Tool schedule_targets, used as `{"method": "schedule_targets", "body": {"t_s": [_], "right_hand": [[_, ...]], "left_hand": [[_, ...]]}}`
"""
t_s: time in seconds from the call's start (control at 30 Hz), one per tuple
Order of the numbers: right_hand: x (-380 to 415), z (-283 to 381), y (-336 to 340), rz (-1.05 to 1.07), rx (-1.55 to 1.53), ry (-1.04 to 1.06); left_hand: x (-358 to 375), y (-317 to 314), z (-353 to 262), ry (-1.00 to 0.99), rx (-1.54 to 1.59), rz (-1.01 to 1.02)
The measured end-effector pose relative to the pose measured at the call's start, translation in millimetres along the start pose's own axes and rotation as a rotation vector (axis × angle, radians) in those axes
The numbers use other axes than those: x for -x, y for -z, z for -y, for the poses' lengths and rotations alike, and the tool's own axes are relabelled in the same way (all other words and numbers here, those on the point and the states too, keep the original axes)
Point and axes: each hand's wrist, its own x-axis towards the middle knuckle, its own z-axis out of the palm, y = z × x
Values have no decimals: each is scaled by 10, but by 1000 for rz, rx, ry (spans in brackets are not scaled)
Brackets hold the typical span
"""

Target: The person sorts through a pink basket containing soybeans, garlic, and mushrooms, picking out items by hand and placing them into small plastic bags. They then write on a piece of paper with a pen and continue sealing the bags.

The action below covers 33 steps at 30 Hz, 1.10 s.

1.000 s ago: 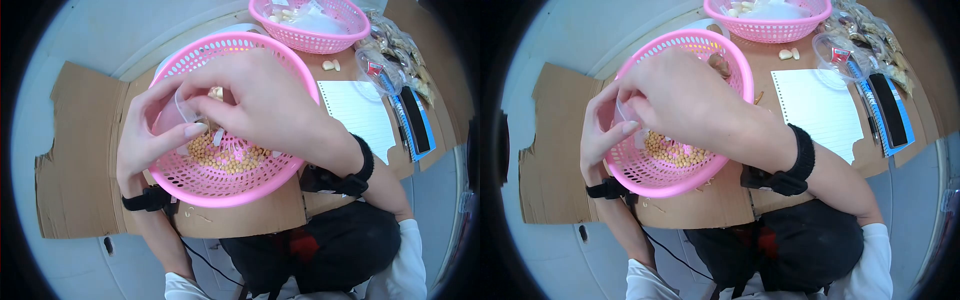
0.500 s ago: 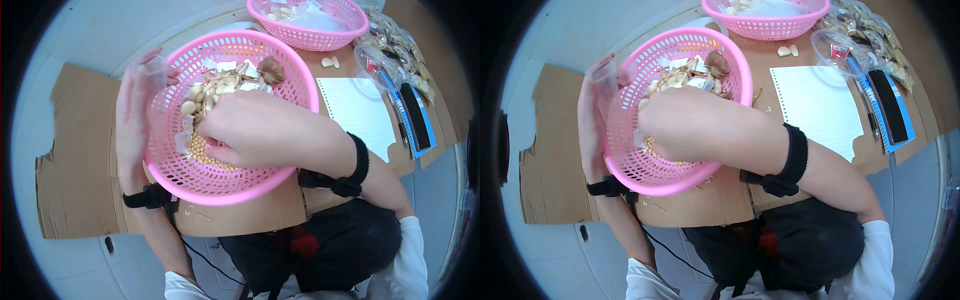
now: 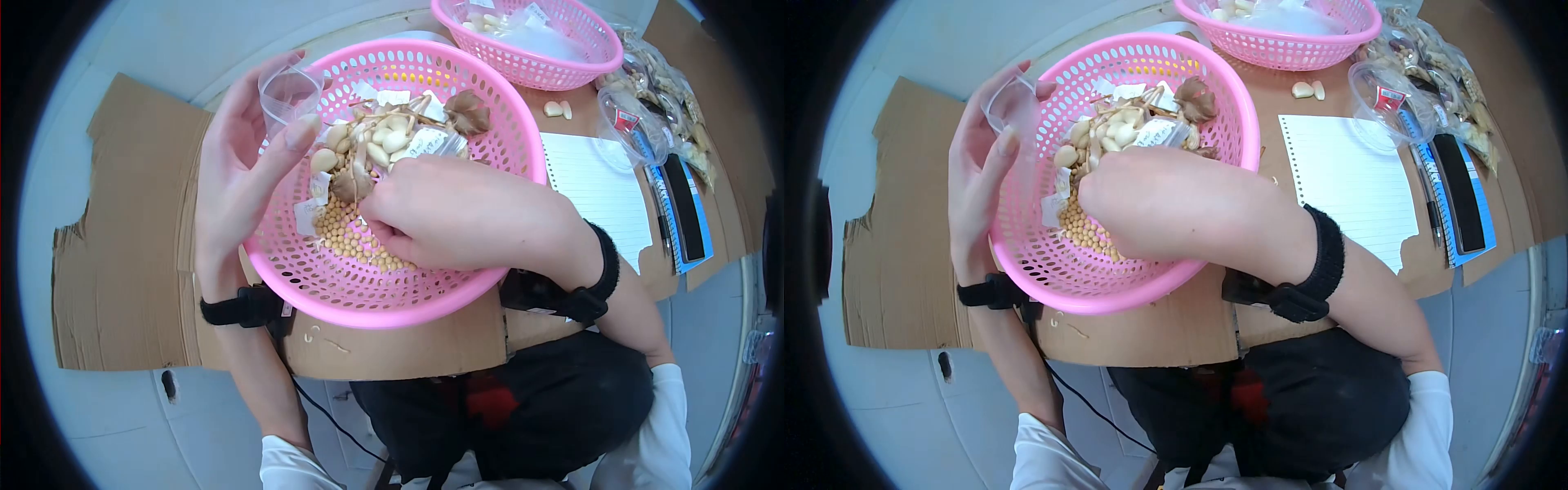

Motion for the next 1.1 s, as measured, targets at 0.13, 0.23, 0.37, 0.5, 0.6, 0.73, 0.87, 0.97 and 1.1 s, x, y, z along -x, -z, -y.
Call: {"method": "schedule_targets", "body": {"t_s": [0.13,0.23,0.37,0.5,0.6,0.73,0.87,0.97,1.1], "right_hand": [[-40,-1,13,-34,3,23],[-52,10,8,-127,0,19],[-37,20,29,-325,38,-21],[-36,60,55,-383,85,3],[-36,74,125,-361,90,20],[-125,77,106,-607,84,12],[-192,33,96,-774,-17,49],[-163,97,153,-821,-153,50],[-162,69,174,-820,-238,53]], "left_hand": [[9,-21,-7,38,-37,14],[-1,10,5,74,-68,43],[-17,23,63,86,-35,24],[-2,-20,32,70,-69,-31],[-6,-9,49,15,-95,-27],[-21,28,63,65,-110,-5],[-11,-17,86,115,-63,-74],[-7,-11,27,108,-61,-71],[2,-27,-74,100,-169,63]]}}
